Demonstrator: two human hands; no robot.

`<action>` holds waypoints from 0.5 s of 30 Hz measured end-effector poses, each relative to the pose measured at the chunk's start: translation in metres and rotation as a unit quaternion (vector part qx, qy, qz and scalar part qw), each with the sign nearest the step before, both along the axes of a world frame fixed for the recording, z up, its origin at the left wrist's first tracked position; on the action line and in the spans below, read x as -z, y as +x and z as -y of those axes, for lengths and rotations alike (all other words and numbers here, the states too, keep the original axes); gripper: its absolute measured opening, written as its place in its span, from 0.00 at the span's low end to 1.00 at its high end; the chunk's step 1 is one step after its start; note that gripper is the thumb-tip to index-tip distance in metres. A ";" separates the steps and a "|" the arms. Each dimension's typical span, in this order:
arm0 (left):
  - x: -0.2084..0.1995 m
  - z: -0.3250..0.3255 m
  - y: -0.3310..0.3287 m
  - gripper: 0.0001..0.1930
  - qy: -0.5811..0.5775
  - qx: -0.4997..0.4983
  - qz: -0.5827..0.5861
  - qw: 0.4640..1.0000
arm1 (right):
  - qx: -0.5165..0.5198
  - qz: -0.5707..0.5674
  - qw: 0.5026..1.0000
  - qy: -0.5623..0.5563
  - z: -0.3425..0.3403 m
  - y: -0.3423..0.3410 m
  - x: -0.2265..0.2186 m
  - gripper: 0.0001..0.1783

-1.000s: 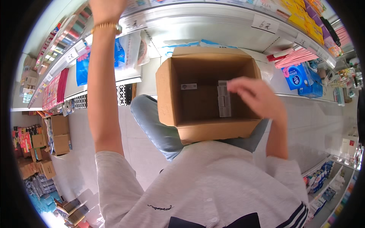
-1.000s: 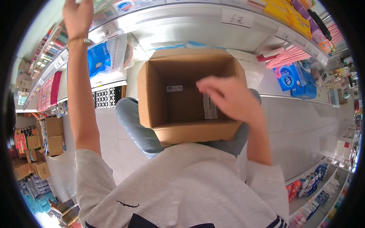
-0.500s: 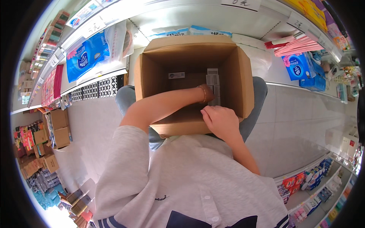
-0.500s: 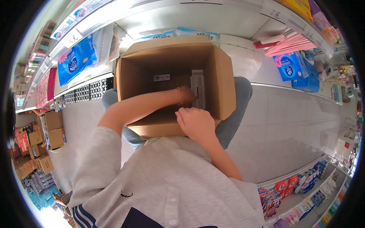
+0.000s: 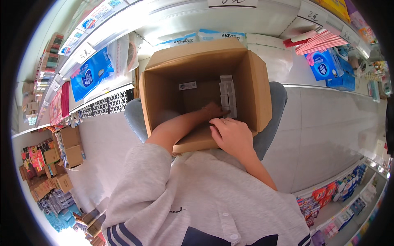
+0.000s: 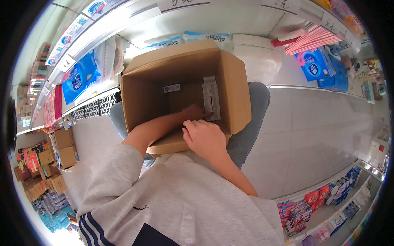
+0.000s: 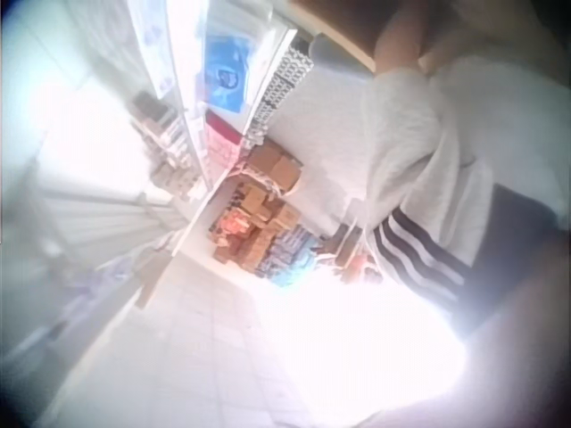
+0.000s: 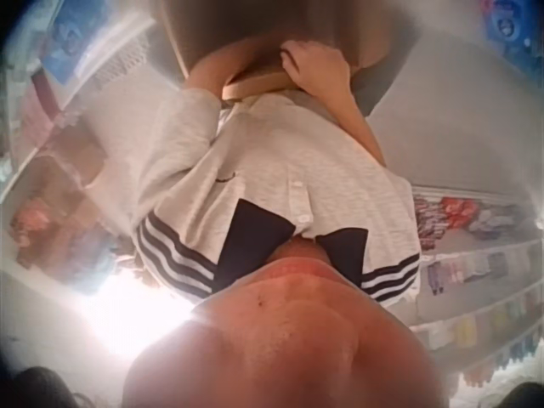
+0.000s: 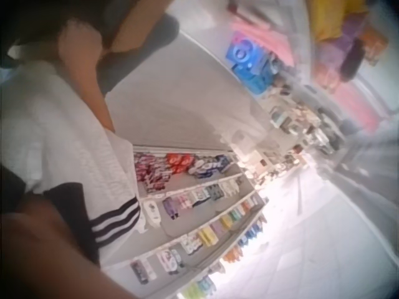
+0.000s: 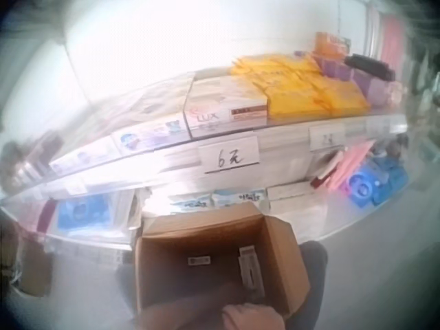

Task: The person repeatedly picks small rectangular boxes from a cardboard box on their lap and places them onto a store shelf. They arrange the items in neat rows, alternating between different product variations visible by their packaging colors.

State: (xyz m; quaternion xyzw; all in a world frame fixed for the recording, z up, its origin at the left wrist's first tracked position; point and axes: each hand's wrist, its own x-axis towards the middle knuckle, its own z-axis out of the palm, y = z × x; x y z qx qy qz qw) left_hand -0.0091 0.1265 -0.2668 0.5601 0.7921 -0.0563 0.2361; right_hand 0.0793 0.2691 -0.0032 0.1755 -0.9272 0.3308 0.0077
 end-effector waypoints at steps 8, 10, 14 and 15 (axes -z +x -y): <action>0.005 0.010 -0.004 0.33 -0.062 -0.126 0.140 0.980 | -0.002 -0.002 1.000 0.002 0.001 0.003 0.005 0.07; 0.012 0.008 -0.004 0.32 -0.033 -0.197 0.197 0.960 | 0.002 0.001 1.000 0.004 0.000 0.001 0.004 0.07; 0.045 0.012 0.003 0.29 0.048 -0.274 0.257 0.925 | -0.004 0.001 1.000 0.003 0.002 0.004 0.000 0.08; 0.044 0.009 0.000 0.28 0.068 -0.276 0.253 0.925 | -0.003 0.000 1.000 0.007 0.002 0.004 0.001 0.09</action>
